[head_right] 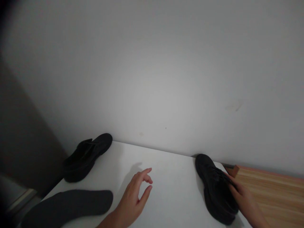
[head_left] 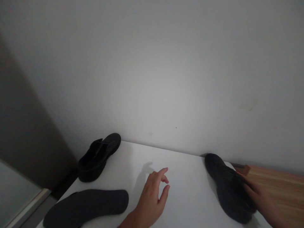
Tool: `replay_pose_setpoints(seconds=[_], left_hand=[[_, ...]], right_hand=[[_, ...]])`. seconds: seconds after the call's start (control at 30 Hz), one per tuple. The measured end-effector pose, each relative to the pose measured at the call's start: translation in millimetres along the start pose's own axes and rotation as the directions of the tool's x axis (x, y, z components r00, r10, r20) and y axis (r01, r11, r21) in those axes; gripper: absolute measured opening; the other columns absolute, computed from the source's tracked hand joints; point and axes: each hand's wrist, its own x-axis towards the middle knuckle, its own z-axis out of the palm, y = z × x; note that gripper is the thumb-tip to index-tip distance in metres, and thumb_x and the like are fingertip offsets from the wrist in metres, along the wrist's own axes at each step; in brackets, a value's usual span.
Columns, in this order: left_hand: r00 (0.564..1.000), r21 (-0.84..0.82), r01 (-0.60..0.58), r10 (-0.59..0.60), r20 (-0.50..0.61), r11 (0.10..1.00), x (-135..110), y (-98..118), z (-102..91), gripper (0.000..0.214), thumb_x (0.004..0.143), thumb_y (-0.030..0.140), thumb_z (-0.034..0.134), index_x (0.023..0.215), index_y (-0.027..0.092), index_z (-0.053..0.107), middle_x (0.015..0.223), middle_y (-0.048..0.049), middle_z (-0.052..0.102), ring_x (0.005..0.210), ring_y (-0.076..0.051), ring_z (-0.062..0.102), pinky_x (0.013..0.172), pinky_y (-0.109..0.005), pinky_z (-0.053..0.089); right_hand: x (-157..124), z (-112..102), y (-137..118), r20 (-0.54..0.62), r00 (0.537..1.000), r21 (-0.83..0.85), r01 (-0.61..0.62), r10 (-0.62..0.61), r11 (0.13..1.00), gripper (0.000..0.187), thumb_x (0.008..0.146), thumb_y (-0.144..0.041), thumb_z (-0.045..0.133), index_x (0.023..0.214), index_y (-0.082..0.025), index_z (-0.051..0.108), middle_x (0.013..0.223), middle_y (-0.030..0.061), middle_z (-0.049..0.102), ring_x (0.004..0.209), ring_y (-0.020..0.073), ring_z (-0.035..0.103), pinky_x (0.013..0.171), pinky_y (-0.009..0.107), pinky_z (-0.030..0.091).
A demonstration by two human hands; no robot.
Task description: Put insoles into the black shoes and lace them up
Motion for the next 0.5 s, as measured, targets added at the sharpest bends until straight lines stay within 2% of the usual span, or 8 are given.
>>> replay_pose_setpoints(seconds=[0.07, 0.17, 0.33, 0.43, 0.5], left_hand=[[1.000, -0.001, 0.003, -0.003, 0.004, 1.000, 0, 0, 0.5, 0.056, 0.092, 0.008, 0.052, 0.142, 0.026, 0.037, 0.102, -0.0054, 0.066, 0.096, -0.022, 0.063, 0.092, -0.043, 0.051], [1.000, 0.001, -0.005, 0.005, 0.022, 1.000, -2, 1, 1.9, 0.059, 0.093, 0.007, 0.051, 0.144, 0.027, 0.033, 0.102, -0.0049, 0.065, 0.096, -0.022, 0.063, 0.091, -0.042, 0.051], [0.995, 0.028, -0.029, 0.027, 0.095, 0.999, -1, 7, 0.2, 0.061, 0.092, 0.007, 0.052, 0.145, 0.029, 0.031, 0.105, -0.0051, 0.066, 0.099, -0.023, 0.063, 0.095, -0.045, 0.051], [0.985, 0.113, -0.047, 0.027, 0.172, 0.992, 4, 10, -11.9, 0.061, 0.090, 0.007, 0.054, 0.144, 0.029, 0.036, 0.110, -0.0065, 0.067, 0.104, -0.025, 0.063, 0.098, -0.049, 0.051], [0.969, 0.207, -0.083, 0.031, 0.245, 0.975, 5, 9, -27.7, 0.061, 0.088, 0.009, 0.059, 0.143, 0.030, 0.042, 0.118, -0.0074, 0.066, 0.109, -0.027, 0.062, 0.099, -0.050, 0.051]], right_hand=[[7, 0, -6, 0.044, 0.998, 0.037, -0.041, 0.040, 0.998, 0.037, 0.068, -0.046, 0.057, 0.086, -0.023, 0.079, 0.099, 0.0127, 0.081, 0.101, 0.0409, 0.073, 0.087, 0.050, 0.058], [11, -1, -12, 0.046, 0.998, 0.028, -0.048, 0.047, 0.998, 0.036, 0.065, -0.048, 0.059, 0.083, -0.025, 0.079, 0.096, 0.0111, 0.082, 0.096, 0.0402, 0.075, 0.083, 0.048, 0.060], [10, -2, -13, 0.083, 0.992, 0.005, -0.094, 0.093, 0.996, 0.041, 0.066, -0.051, 0.057, 0.085, -0.021, 0.078, 0.087, 0.0103, 0.082, 0.088, 0.0394, 0.077, 0.074, 0.047, 0.062], [10, 0, -9, 0.080, 0.995, -0.016, -0.052, 0.053, 0.999, 0.034, 0.067, -0.051, 0.059, 0.077, -0.023, 0.076, 0.074, 0.0102, 0.082, 0.073, 0.0374, 0.078, 0.062, 0.043, 0.063], [9, -1, -9, 0.000, 1.000, -0.046, -0.013, 0.013, 0.999, 0.031, 0.067, -0.051, 0.061, 0.074, -0.025, 0.074, 0.072, 0.0108, 0.081, 0.066, 0.0361, 0.077, 0.056, 0.042, 0.062]])
